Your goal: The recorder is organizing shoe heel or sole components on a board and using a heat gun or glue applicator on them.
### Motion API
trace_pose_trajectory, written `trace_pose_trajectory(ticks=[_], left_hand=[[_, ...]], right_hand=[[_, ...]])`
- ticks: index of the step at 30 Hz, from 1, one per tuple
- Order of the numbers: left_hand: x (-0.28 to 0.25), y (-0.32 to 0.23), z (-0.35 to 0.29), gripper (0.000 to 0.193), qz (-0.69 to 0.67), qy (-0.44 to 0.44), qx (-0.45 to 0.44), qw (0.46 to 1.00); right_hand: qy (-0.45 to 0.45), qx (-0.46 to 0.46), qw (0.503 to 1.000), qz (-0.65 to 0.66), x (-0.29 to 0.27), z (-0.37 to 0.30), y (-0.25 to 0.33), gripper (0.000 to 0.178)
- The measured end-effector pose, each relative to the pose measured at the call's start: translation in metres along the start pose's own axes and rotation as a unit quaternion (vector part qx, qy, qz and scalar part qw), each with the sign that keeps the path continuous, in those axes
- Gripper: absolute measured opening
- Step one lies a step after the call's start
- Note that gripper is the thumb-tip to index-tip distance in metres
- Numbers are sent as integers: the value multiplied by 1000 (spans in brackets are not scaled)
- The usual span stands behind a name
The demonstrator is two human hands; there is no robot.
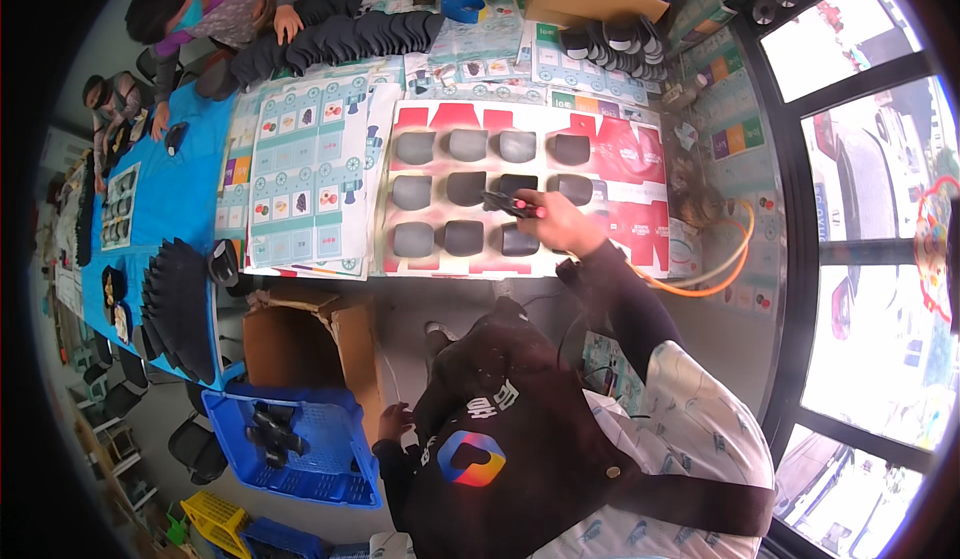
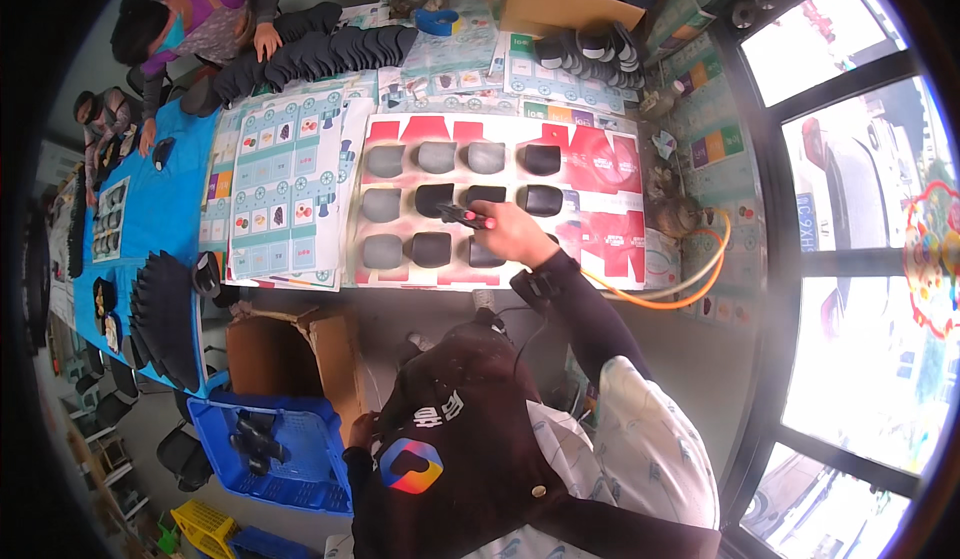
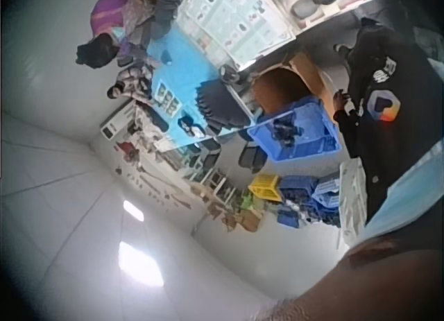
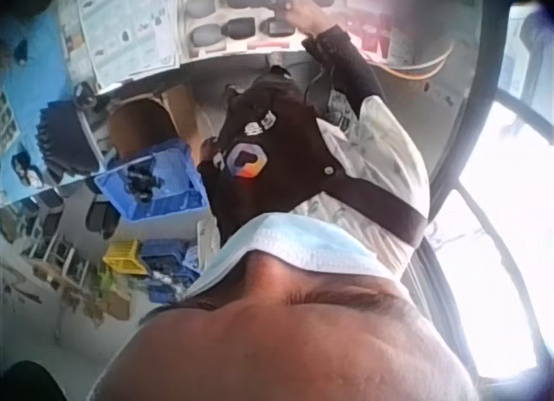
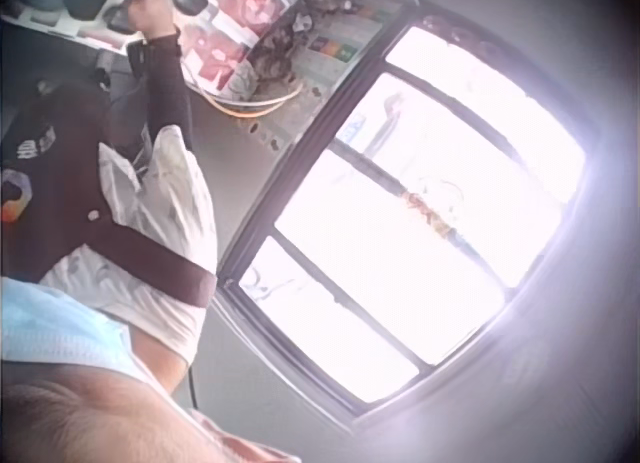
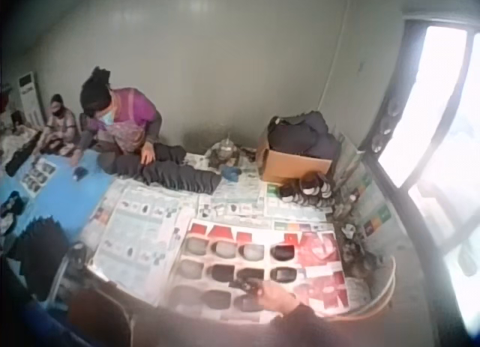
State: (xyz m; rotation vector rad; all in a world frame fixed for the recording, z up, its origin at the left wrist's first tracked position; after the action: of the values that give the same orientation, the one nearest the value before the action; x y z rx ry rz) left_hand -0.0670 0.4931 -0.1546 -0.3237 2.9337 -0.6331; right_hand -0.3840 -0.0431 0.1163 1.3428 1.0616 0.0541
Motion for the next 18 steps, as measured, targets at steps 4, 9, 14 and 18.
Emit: trace_pose_trajectory(ticks=[4, 9, 14, 18], left_hand=[[-30, 8, 2, 29, -103, -27, -91, 990], [-48, 59, -1, 33, -155, -26, -97, 983], [-26, 103, -13, 36, -221, -28, -102, 970], [4, 144, -5, 31, -270, -19, -145, 952]], right_hand=[[-66, -69, 995, -34, 40, 34, -14, 28], [-57, -57, 987, -140, 58, 63, -39, 23], [-50, -25, 984, -169, 49, 59, -36, 18], [-61, -104, 987, -102, 55, 71, -47, 19]])
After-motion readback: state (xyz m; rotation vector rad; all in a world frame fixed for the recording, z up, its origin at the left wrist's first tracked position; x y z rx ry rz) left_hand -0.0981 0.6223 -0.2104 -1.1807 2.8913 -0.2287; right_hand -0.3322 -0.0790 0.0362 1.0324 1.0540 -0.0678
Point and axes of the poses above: each hand's wrist, its own z-axis towards the middle knuckle, its own x-axis out of the palm, y = z × x, the point moved 2 cm from there along z, towards the middle knuckle, and after that the axes turned 6 degrees about -x, right-handed, at the moved point
